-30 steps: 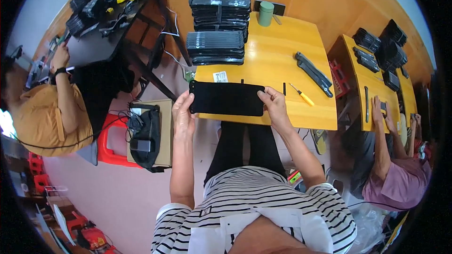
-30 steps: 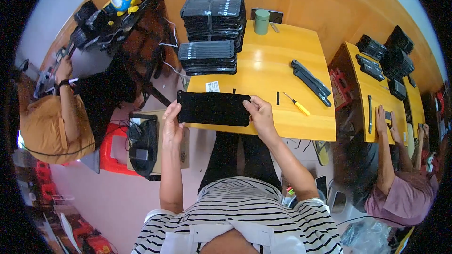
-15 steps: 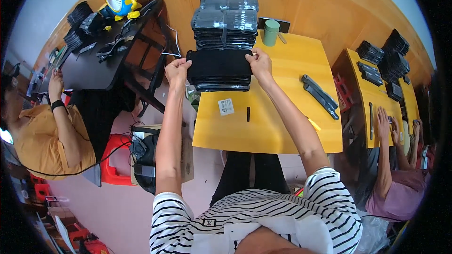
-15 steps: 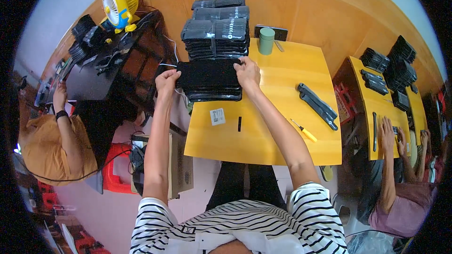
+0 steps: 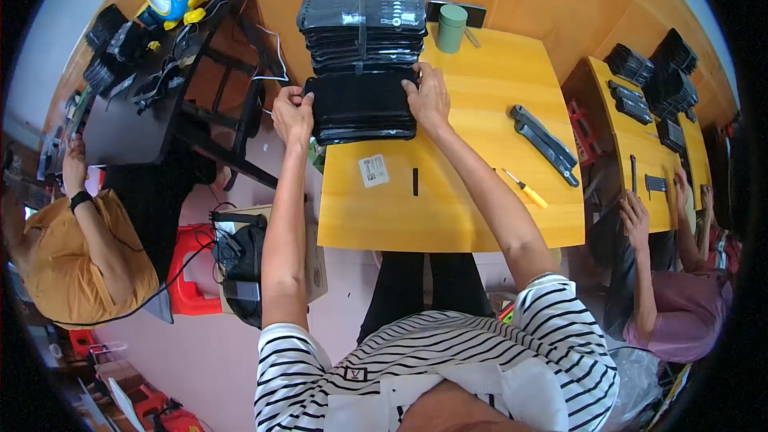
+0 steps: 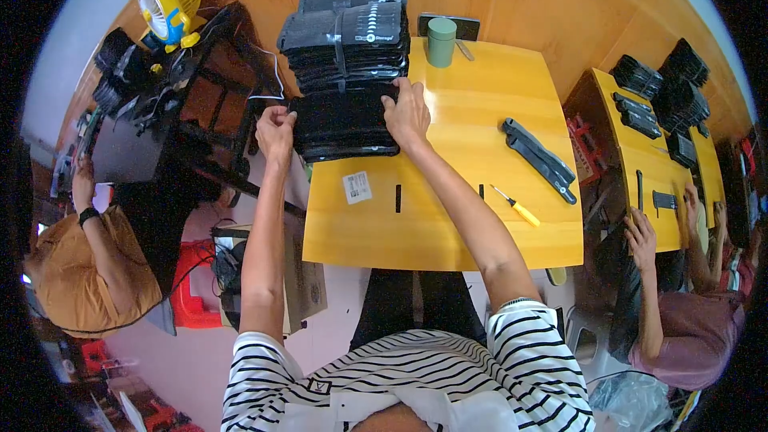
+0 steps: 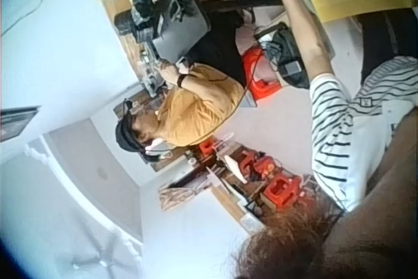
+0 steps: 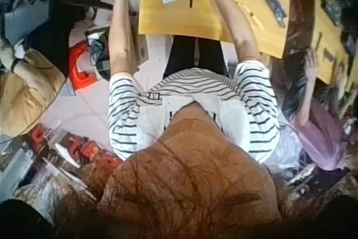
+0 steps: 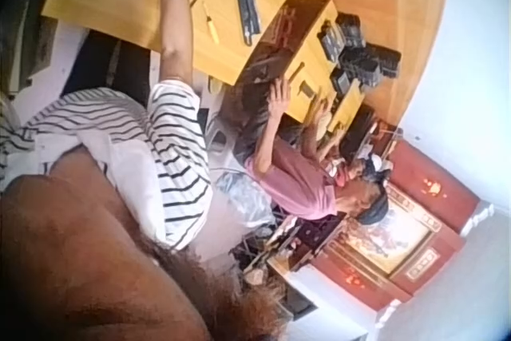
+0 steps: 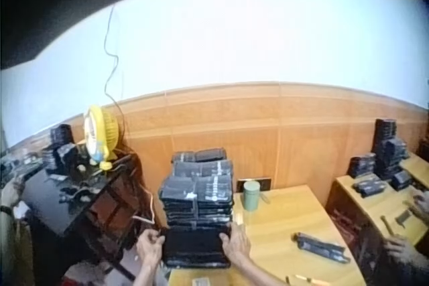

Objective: Assembling or finishing small black leather components using a manual tool at a workshop desk.

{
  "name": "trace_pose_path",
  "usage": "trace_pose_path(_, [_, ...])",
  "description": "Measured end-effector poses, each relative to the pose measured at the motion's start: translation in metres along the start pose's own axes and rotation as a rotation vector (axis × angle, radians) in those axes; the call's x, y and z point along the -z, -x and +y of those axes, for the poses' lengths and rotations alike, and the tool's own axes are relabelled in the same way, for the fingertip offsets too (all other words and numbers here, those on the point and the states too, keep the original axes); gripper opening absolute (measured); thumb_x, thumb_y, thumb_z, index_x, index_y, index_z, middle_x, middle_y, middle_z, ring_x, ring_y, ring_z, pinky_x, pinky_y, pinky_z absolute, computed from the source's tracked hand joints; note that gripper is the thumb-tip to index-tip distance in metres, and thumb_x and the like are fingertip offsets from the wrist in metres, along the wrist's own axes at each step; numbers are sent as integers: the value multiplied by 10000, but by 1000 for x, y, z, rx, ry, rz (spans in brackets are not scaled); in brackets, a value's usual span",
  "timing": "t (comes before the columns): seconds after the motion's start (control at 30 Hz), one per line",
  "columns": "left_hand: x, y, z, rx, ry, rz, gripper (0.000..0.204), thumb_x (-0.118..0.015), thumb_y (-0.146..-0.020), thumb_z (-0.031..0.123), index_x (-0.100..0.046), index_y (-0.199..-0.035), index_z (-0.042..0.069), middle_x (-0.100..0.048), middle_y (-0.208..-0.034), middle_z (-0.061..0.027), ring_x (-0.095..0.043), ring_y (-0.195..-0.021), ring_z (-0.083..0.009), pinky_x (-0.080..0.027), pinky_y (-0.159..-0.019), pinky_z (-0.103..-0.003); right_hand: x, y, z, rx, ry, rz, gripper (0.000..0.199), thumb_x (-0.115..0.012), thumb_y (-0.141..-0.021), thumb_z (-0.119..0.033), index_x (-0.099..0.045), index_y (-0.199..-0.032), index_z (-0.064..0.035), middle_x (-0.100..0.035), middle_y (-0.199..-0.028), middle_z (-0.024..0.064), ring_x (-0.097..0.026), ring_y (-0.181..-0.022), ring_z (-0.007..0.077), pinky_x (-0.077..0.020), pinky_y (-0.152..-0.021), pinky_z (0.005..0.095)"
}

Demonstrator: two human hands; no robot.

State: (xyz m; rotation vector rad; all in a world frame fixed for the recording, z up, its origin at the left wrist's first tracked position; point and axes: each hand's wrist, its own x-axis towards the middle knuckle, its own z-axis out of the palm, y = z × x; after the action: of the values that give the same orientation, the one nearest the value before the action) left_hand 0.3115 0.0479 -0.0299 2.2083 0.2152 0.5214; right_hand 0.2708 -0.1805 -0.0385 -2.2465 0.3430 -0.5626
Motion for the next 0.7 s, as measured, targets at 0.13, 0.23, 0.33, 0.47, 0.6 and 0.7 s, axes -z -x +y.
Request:
trace_pose_path(0.13, [8,4,8,-87,-9,85,225,-707,-697,192,-629,-859,56,-589,-795,-100,-572,-770,-269,-445,-707,-373,10,4,-9,133,37,108,267,-615,-785,-174,-543,-1019,-67,-506,-956,146,-529,-868,325,-435,-758,401])
trace_pose_path(0.23, [14,10,27,-261,-18,201,189,-673,-731,178,-624,-851,40,-566,-812,-114,-538,-778,-280,-427,-721,-375,23,1,-15,376,16,136,189,-601,-783,-133,-577,-954,-58,-522,-915,123,-519,-853,304,-432,-757,386])
trace_pose_path(0.33, [11,13,46,-659,15,195,134,-597,-786,127,-632,-852,15,-573,-818,-123,-531,-802,-294,-417,-739,-385,25,-3,-23,520,39,46,144,-590,-780,-103,-598,-911,-45,-532,-886,112,-522,-865,299,-433,-759,384])
trace_pose_path(0.47, [-7,24,50,-675,-66,-37,205,-584,-804,163,-633,-948,26,-591,-981,-137,-527,-941,-295,-398,-823,-388,16,-3,-29,685,87,-94,230,-592,-787,-130,-592,-995,-32,-529,-926,121,-520,-889,296,-435,-764,379])
trace_pose_path(0.6, [-23,34,37,-807,-376,-64,356,-538,-844,268,-555,-1131,57,-551,-1128,-123,-478,-1095,-280,-321,-947,-452,6,8,-21,753,201,-125,356,-559,-829,-213,-526,-1153,-71,-497,-1067,157,-467,-1022,314,-398,-841,403])
trace_pose_path(0.7, [-26,38,29,-806,-476,-94,423,-515,-858,303,-498,-1220,85,-507,-1219,-120,-418,-1186,-273,-267,-997,-490,-6,17,-9,795,284,-41,391,-547,-839,-236,-498,-1193,-78,-492,-1115,159,-437,-1073,316,-357,-899,408])
